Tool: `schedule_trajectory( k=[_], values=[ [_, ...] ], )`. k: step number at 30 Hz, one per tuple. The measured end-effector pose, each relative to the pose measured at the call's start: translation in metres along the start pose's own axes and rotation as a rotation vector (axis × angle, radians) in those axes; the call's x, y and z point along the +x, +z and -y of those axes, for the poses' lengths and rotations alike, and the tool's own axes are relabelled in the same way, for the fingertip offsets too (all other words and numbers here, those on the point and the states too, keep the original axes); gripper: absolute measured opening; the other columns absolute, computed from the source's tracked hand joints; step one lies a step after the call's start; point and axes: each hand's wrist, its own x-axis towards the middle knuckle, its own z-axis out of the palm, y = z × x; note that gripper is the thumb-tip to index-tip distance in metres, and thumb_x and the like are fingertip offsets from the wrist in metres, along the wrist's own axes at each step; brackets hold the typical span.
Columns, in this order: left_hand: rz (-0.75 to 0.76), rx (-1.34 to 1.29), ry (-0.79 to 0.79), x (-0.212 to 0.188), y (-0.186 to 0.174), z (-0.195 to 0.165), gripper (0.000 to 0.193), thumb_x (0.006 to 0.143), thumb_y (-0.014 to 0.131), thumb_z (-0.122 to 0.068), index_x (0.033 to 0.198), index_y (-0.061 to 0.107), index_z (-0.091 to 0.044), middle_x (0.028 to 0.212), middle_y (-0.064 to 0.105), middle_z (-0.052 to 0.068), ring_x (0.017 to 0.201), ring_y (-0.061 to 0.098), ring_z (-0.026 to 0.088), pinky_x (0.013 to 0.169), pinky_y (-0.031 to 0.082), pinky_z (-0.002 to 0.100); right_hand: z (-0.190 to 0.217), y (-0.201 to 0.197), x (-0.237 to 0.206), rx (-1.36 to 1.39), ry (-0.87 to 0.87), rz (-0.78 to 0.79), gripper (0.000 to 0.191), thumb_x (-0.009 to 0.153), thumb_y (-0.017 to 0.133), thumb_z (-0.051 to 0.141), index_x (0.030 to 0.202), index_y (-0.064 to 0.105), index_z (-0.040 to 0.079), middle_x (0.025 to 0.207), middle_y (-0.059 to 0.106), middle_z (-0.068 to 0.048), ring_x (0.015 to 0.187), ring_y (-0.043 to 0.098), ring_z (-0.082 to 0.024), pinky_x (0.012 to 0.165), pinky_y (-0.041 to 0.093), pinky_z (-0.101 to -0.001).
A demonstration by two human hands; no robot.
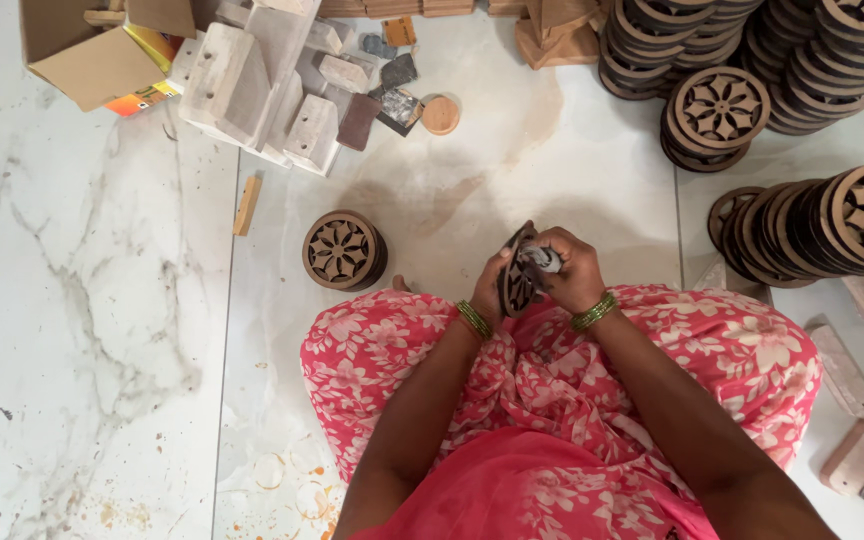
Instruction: The person sits on the workshop floor sanding carved round wooden decorative pieces one at a time, rubbing a sanding block over each piece's surface and edges, then stacking the finished piece with a pile of completed pieces and picking up the next unfinished piece to sand.
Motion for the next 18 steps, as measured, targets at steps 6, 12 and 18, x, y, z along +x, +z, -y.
schedule_trajectory(
  k=[6, 12, 18],
  values=[
    [-0.052, 0.017, 0.060, 0.000, -0.006, 0.001, 0.073, 0.104, 0.050, -0.044, 0.168, 0.032, -0.013, 0.143, 0.058, 0.008, 0.118, 0.064, 0.020, 0.093, 0.059, 0.035, -0.005, -0.001, 0.000, 0.077, 0.256, -0.054, 0.017, 0.087, 0.078, -0.002, 0.101, 0.072, 0.007, 0.094, 0.075, -0.003, 0.082, 0.071, -0.011, 0.069, 0.059, -0.0265],
    [0.014, 0.116, -0.029, 0.001, -0.003, 0.000, 0.080, 0.101, 0.055, -0.049, 0.169, 0.030, -0.015, 0.136, 0.057, 0.006, 0.107, 0.065, 0.020, 0.080, 0.061, 0.037, -0.013, -0.006, 0.001, 0.078, 0.205, -0.103, 0.015, 0.091, 0.074, -0.005, 0.102, 0.070, 0.004, 0.094, 0.076, -0.004, 0.085, 0.070, -0.009, 0.074, 0.058, -0.0256],
    [-0.014, 0.105, 0.011, 0.004, -0.003, 0.002, 0.084, 0.097, 0.055, -0.053, 0.167, 0.029, -0.014, 0.139, 0.058, 0.010, 0.111, 0.065, 0.024, 0.081, 0.062, 0.040, -0.018, -0.008, 0.000, 0.013, 0.026, 0.029, 0.026, 0.081, 0.076, -0.007, 0.102, 0.070, 0.007, 0.098, 0.075, -0.006, 0.089, 0.072, -0.013, 0.077, 0.061, -0.0268]
  ],
)
